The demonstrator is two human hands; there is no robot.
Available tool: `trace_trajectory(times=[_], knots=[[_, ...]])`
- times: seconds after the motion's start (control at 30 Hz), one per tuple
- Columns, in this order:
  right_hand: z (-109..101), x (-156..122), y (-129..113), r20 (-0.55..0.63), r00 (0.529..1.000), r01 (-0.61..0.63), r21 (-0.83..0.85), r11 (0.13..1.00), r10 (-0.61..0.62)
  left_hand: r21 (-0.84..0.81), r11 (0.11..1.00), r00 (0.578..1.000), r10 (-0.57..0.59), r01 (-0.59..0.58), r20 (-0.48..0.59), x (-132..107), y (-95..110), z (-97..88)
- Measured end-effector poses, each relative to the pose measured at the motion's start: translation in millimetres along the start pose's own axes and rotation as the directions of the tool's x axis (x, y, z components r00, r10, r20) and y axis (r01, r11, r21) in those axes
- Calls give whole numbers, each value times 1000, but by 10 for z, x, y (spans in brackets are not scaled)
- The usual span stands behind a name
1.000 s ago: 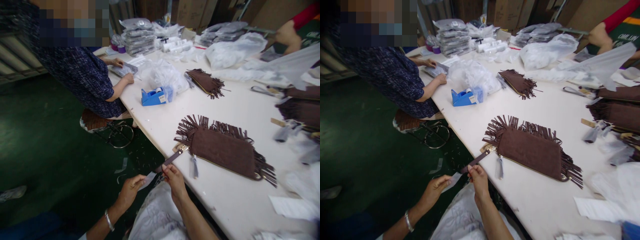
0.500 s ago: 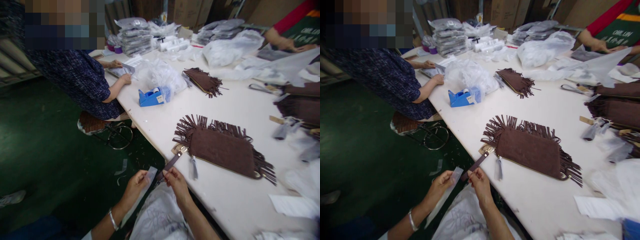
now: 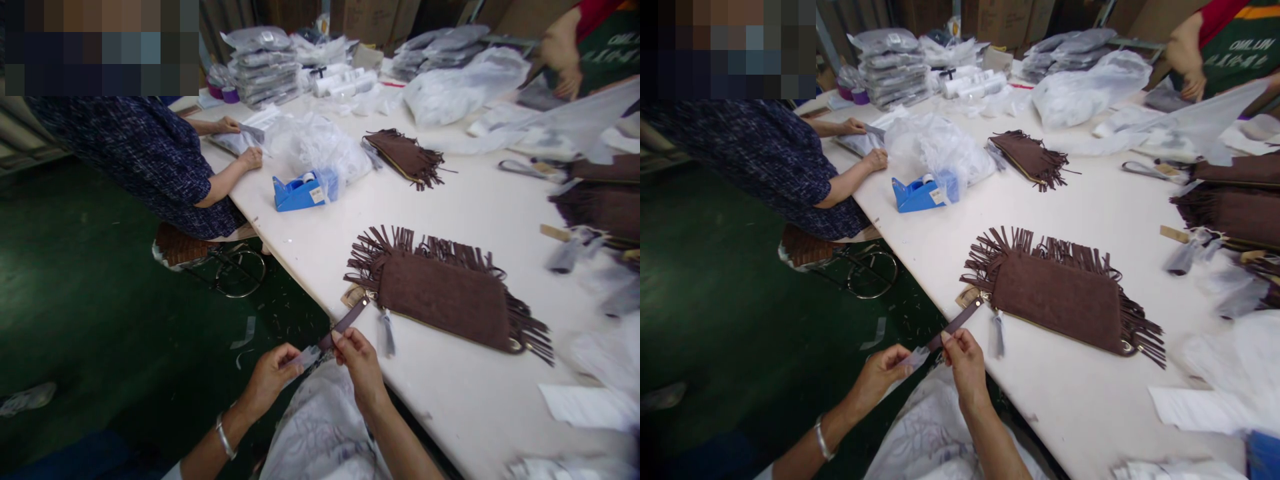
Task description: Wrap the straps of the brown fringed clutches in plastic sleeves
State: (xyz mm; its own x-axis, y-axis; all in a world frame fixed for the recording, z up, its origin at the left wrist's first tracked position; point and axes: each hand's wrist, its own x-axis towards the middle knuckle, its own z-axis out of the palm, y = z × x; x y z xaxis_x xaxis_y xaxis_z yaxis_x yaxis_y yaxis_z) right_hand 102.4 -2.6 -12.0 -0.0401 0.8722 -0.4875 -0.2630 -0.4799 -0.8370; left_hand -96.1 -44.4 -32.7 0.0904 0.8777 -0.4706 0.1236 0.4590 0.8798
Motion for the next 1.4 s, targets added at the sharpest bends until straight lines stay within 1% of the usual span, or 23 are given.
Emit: trace_trajectory(times=[0.17,0.33,0.43,0.53,0.63,0.73,0.87,0.93,1.07,1.2,1.4], knots=[[3,-13,-42,27,999,19,-68,997,-17,48,999,1000,24,-24,-6,0,59,50],[19,-29,-55,16,1000,21,-116,993,-19,79,996,999,30,-31,13,5,126,70],[26,-26,-52,9,1000,11,-111,994,-10,176,982,998,65,-65,8,-13,176,69],[25,-11,-43,8,1000,-8,-85,996,9,297,948,992,123,-113,-13,-33,220,71],[20,4,-23,11,1000,-9,-72,997,10,358,924,988,153,-134,-26,-45,257,81],[19,3,-10,7,1000,-6,-68,998,7,349,929,988,149,-125,-43,-48,277,101],[21,-17,-23,-4,1000,-11,-66,998,11,240,967,993,101,-85,-54,-46,256,118],[17,-18,-37,-18,1000,-18,-85,996,17,222,973,994,84,-68,-65,-48,245,114],[-5,4,-54,-43,999,-32,-152,988,26,269,961,991,95,-67,-94,-64,290,105],[-13,12,-66,-27,999,-22,-161,987,18,322,941,988,134,-102,-80,-64,357,116],[9,-42,-119,-5,1000,-8,-171,985,7,335,935,986,150,-119,-68,-46,332,111]])
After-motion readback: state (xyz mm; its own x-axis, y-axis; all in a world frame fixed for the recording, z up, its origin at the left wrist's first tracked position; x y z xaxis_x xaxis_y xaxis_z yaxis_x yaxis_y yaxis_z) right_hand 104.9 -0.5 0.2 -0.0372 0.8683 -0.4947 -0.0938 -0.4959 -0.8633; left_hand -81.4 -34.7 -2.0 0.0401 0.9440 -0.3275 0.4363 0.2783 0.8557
